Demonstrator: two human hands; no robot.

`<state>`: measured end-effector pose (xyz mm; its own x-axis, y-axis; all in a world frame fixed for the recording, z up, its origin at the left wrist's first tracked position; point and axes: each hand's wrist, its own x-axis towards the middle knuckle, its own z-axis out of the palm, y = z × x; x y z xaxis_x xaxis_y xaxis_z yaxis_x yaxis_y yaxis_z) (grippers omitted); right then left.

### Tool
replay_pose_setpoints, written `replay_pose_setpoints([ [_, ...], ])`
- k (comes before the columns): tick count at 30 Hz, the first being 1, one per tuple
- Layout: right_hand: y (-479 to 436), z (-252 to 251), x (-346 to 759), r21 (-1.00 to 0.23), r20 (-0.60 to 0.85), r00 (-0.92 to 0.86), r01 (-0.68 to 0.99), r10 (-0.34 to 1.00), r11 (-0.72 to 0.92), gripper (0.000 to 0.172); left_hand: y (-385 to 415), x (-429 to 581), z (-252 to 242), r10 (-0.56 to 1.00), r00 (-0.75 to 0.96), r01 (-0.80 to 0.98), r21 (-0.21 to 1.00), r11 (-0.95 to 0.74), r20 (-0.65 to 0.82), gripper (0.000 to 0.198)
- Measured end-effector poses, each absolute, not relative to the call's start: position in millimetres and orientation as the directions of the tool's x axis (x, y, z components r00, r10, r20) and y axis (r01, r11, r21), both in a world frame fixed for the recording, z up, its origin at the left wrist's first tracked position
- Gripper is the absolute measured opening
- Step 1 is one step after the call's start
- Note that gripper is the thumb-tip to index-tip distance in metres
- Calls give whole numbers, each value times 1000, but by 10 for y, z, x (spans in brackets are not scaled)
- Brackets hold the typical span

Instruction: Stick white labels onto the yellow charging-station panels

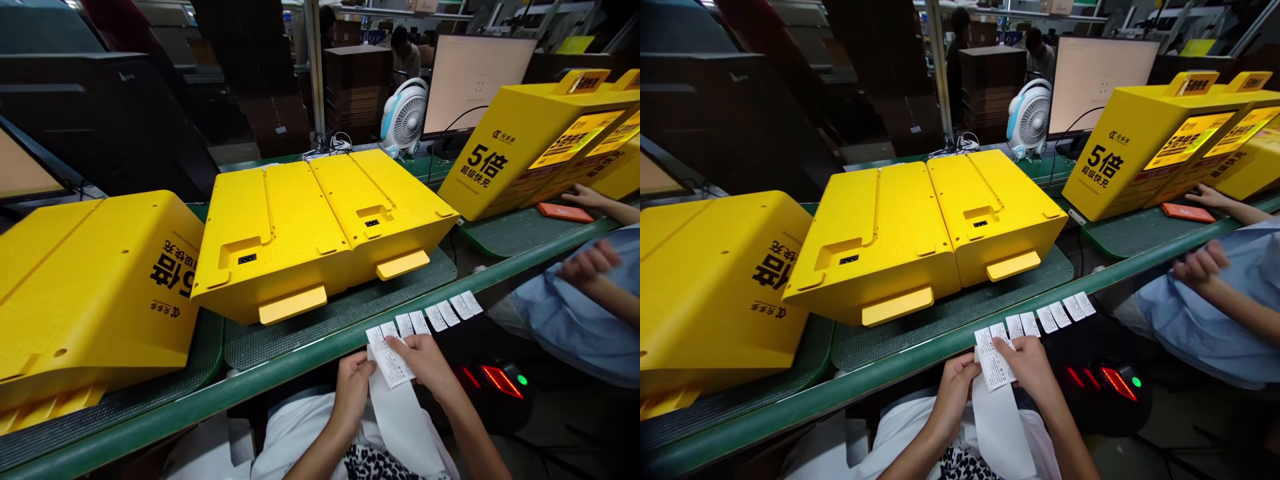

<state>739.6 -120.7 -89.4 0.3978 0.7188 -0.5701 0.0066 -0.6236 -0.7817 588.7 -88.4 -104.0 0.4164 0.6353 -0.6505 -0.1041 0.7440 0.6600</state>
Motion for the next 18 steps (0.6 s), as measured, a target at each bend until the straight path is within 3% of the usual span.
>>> replay_pose_setpoints([
  [5,-1388,-949,7423,-809,-548,312,40,776,-587,60,-954,5846,-1151,571,402,-60,602,796,-716,31],
  [7,-1482,-969,7433,-821,-559,251,-29,790,-571,55,-971,5823,-1167,507,419,-13,553,833,-754,34],
  [10,-1638,-966,7492,-840,-541,185,-167,821,-516,62,-999,5811,-1126,421,462,93,515,852,-780,43],
  [13,-1807,-865,7616,-859,-499,220,-256,838,-443,56,-1044,5875,-966,417,548,152,576,803,-726,56],
  [18,-2012,-508,7854,-924,-374,425,-248,824,-292,38,-1114,6281,-490,544,735,22,816,577,-404,64],
])
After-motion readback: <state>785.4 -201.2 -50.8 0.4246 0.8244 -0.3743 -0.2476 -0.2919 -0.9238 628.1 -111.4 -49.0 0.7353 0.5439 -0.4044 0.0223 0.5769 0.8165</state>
